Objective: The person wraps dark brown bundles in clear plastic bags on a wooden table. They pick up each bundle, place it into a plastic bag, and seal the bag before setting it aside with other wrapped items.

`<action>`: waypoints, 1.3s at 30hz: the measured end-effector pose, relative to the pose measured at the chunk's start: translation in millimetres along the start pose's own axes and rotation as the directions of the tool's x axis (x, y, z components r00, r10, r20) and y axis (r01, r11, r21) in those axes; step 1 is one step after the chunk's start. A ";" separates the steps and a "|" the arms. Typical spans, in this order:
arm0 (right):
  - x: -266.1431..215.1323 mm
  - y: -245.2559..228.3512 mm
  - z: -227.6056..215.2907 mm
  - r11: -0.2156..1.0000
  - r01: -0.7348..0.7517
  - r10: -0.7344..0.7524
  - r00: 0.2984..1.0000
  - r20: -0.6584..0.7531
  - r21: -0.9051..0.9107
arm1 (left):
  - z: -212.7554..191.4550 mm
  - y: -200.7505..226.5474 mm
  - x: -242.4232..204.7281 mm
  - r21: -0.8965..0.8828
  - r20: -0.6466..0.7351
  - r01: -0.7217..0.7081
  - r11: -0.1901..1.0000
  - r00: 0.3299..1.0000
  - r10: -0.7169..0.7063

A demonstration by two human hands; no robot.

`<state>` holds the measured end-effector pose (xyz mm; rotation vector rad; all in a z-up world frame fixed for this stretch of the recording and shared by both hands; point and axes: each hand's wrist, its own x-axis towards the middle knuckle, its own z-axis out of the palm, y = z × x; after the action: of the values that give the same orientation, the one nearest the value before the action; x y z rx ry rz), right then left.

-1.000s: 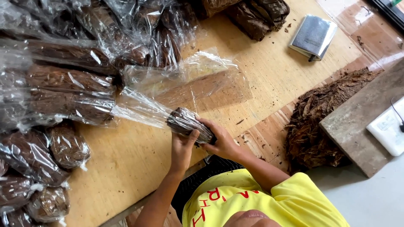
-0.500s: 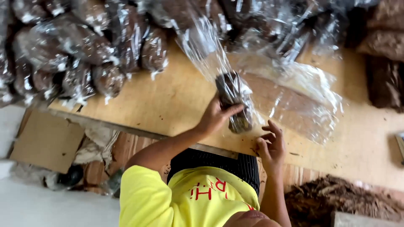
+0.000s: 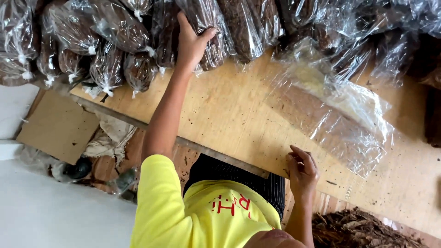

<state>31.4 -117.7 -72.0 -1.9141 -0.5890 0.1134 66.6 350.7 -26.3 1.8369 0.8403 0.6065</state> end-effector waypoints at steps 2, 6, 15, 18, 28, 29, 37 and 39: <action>0.1 3.2 0.5 1.000 0.001 -0.001 1.000 0.001 -0.008 | -2.6 6.4 5.6 0.013 0.021 -0.017 1.000 1.000 0.017; 0.0 3.7 1.5 1.000 0.014 -0.015 1.000 -0.011 -0.024 | -10.9 23.7 1.3 0.159 0.058 0.009 0.987 0.998 -0.018; 0.8 0.6 3.7 0.998 0.019 -0.020 1.000 -0.014 -0.062 | 17.9 -19.8 8.5 0.364 -0.196 -0.282 0.888 0.908 0.369; 0.0 6.2 2.7 0.998 0.018 -0.018 1.000 -0.002 -0.059 | 29.8 -30.7 1.3 0.717 -0.198 -0.262 0.646 0.812 0.549; 0.0 7.6 6.0 0.997 0.057 -0.058 0.998 -0.026 -0.047 | 36.1 -20.3 -19.1 0.965 0.110 -0.152 0.212 0.975 0.194; -0.2 8.1 6.1 0.997 0.063 -0.065 0.998 -0.028 -0.055 | 37.1 -31.1 -17.9 0.945 0.083 -0.169 0.280 0.952 0.294; -0.2 5.6 4.1 0.996 0.084 -0.085 0.996 -0.021 -0.036 | 27.8 -20.1 -69.4 0.899 0.226 -0.337 0.281 0.904 0.362; 0.2 -0.4 2.8 0.998 0.057 -0.058 0.998 -0.004 -0.018 | 27.9 -15.9 -79.5 0.895 0.326 -0.391 0.215 0.903 0.281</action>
<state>30.5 -115.1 -72.7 -1.9122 -0.6436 0.0676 31.8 277.7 -54.6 3.2427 0.7729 0.2077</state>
